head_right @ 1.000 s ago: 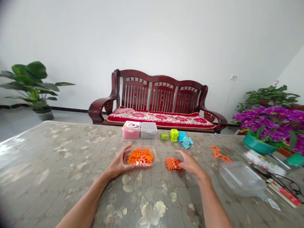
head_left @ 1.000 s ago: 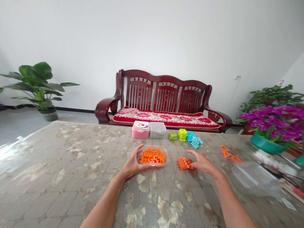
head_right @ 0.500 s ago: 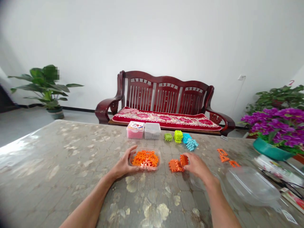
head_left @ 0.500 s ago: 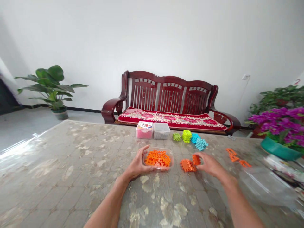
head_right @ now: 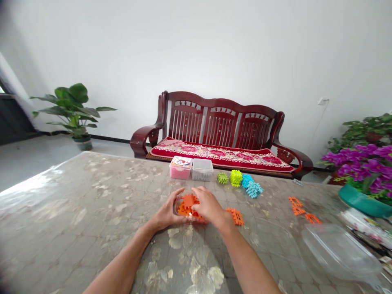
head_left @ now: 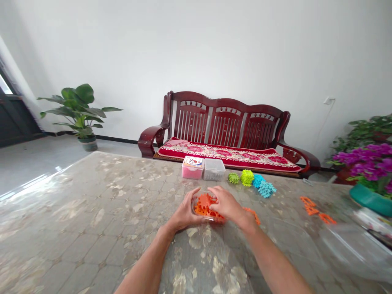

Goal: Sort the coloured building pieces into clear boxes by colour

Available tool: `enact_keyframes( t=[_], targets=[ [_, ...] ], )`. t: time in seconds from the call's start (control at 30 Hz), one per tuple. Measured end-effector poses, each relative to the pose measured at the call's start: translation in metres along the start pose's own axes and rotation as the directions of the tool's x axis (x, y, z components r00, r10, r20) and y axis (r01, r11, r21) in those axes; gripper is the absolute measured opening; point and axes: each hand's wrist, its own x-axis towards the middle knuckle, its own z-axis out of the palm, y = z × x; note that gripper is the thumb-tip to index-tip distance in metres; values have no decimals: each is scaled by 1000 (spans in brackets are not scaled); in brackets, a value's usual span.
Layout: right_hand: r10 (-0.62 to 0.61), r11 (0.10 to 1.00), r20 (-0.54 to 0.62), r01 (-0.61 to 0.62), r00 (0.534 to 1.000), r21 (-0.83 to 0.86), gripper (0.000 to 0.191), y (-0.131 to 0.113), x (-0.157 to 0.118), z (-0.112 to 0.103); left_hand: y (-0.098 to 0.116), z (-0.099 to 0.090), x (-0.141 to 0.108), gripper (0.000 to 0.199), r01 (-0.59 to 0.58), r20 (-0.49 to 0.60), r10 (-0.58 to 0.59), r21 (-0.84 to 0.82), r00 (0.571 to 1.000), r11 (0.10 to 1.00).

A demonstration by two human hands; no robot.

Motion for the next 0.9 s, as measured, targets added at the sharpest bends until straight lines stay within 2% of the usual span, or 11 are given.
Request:
enact_keyframes(
  t=[0.23, 0.33, 0.47, 0.57, 0.67, 0.8, 0.9],
  targets=[
    [23, 993, -16, -24, 1000, -111, 24, -4, 1, 14, 0, -1, 1, 112, -2, -11, 2, 45, 1000, 999],
    [31, 991, -37, -35, 999, -128, 18, -11, 2, 18, 1, -1, 2, 112, -8, -3, 8, 26, 1000, 1000],
    [22, 999, -74, -25, 997, -43, 16, -12, -1, 15, -1, -1, 2, 113, 5, 9, -5, -8, 1000, 1000],
    [78, 997, -150, -78, 986, 4, 21, 7, -14, 0, -1, -1, 1, 112, 25, 10, -24, -32, 1000, 999],
    [182, 983, -201, -185, 963, 5, 29, 45, -35, -22, -1, -2, 1, 111, 40, 17, -39, -41, 999, 998],
    [278, 955, -155, -291, 948, -64, 33, 91, -67, -40, -1, -2, 1, 109, 41, 0, -41, 13, 999, 999],
    [318, 938, -156, -334, 935, -90, 33, 104, -83, -39, -1, -2, 2, 109, 34, -2, -34, 19, 999, 999]
  ],
)
